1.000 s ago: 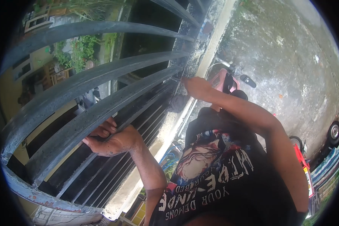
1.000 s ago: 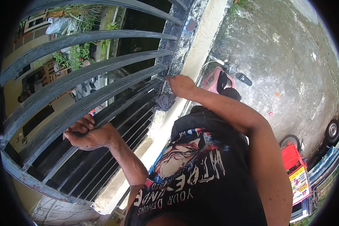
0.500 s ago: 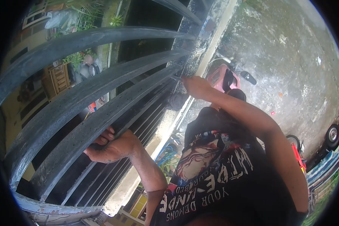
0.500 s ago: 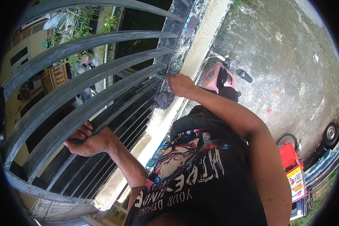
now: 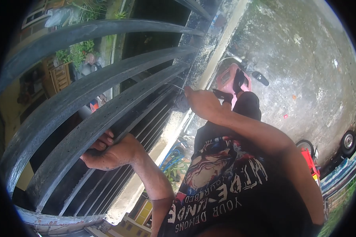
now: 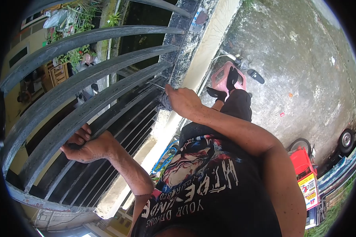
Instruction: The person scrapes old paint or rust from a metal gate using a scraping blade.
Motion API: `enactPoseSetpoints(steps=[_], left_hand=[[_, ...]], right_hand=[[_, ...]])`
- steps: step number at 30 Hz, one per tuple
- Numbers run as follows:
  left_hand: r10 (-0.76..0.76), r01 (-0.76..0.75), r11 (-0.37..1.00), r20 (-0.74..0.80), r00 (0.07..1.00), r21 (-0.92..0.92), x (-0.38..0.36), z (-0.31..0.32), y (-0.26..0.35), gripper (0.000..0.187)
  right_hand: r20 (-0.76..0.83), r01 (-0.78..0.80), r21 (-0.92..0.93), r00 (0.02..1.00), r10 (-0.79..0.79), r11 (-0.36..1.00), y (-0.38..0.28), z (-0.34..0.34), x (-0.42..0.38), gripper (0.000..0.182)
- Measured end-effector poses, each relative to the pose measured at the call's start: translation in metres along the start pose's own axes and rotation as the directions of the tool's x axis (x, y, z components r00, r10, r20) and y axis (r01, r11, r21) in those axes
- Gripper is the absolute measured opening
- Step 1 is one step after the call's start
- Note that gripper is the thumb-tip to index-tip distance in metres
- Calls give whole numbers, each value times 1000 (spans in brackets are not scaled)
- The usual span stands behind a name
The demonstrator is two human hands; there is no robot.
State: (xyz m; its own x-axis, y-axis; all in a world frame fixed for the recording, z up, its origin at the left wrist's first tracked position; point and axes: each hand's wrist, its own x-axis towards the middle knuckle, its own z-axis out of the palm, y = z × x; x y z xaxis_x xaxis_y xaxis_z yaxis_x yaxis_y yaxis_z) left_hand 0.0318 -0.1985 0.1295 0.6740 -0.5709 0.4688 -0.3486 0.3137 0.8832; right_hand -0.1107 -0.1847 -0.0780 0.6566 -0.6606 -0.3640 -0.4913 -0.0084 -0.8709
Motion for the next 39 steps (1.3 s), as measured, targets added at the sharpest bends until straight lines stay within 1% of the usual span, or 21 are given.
enactPoseSetpoints(steps=[1, 2, 4, 9, 11, 12, 14, 18, 20, 22, 24, 26, 28, 30, 31, 33, 34, 35, 36, 37, 39], left_hand=[[4, -4, 1000, 9, 1000, 1, 0, 0, 0, 40], [10, -10, 1000, 15, 1000, -1, 0, 0, 1, 40], [10, -10, 1000, 8, 1000, -20, 1, -2, -1, 40], [33, -33, 999, 7, 999, -8, 3, -6, -4, 40], [2, -1, 999, 39, 999, -39, 4, -11, -3, 42], [6, -5, 999, 34, 999, -43, 3, -10, -2, 42], [34, -33, 999, -23, 999, 26, 2, -6, -4, 44], [60, -60, 997, -7, 998, -38, 0, -2, -6, 38], [65, -64, 995, 18, 998, -72, 1, -3, -6, 36], [69, -67, 996, 31, 997, -59, 1, -4, -4, 35], [62, -60, 997, 56, 996, -40, 2, -4, -5, 35], [68, -66, 996, 26, 997, -58, 1, -3, -5, 34], [64, -63, 997, 23, 998, -53, 2, -4, -6, 34], [57, -56, 998, 24, 998, -38, 2, -7, -5, 33], [45, -42, 998, 52, 998, -54, 4, -8, -4, 33], [30, -24, 997, 81, 996, -70, 5, -10, -4, 33], [19, -8, 994, 100, 995, -106, 7, -11, -4, 39], [9, 8, 990, 120, 993, -143, 7, -12, -4, 46], [8, 9, 990, 121, 993, -143, 7, -11, -4, 46], [10, 2, 993, 103, 995, -117, 7, -10, -3, 46], [12, -4, 996, 84, 996, -92, 5, -9, -4, 46]], right_hand=[[-43, 5, -1, 999, -5, 1000, 9, 9, 7, 29], [-42, 7, 1, 999, -7, 1000, 19, 15, 13, 29], [-23, -76, 1, 997, 76, 997, 28, 14, 21, 32], [22, -29, -34, 999, 29, 999, 13, 3, 10, 32], [-16, -101, -91, 995, 100, 991, 31, 17, 23, 33], [-18, -97, -96, 995, 96, 991, 35, 16, 24, 33], [-10, -79, -54, 997, 78, 995, 42, 18, 27, 36], [9, -70, -42, 997, 71, 997, 6, 6, 10, 36], [11, -77, -53, 997, 78, 996, 29, 16, 20, 36], [-29, -47, -92, 999, 44, 995, 50, 20, 26, 37], [-4, -65, -74, 998, 65, 995, 56, 20, 31, 34], [43, -65, 5, 997, 64, 998, 51, 7, 27, 34], [45, -85, 23, 995, 84, 996, 54, 7, 25, 36], [56, -64, 103, 997, 58, 993, 57, 11, 20, 45], [60, -66, 107, 996, 60, 992, 58, 13, 17, 45], [-68, 76, 253, 996, -61, 964, 57, 16, 12, 53], [-67, 74, 254, 996, -59, 964, 56, 15, 10, 53], [-20, 38, 220, 999, -35, 975, 55, 13, 9, 54], [26, 4, 184, 1000, -9, 983, 53, 10, 8, 55], [26, 2, 184, 1000, -7, 983, 56, 14, 10, 55], [-96, 109, 281, 992, -85, 954, 54, 14, 16, 47]])
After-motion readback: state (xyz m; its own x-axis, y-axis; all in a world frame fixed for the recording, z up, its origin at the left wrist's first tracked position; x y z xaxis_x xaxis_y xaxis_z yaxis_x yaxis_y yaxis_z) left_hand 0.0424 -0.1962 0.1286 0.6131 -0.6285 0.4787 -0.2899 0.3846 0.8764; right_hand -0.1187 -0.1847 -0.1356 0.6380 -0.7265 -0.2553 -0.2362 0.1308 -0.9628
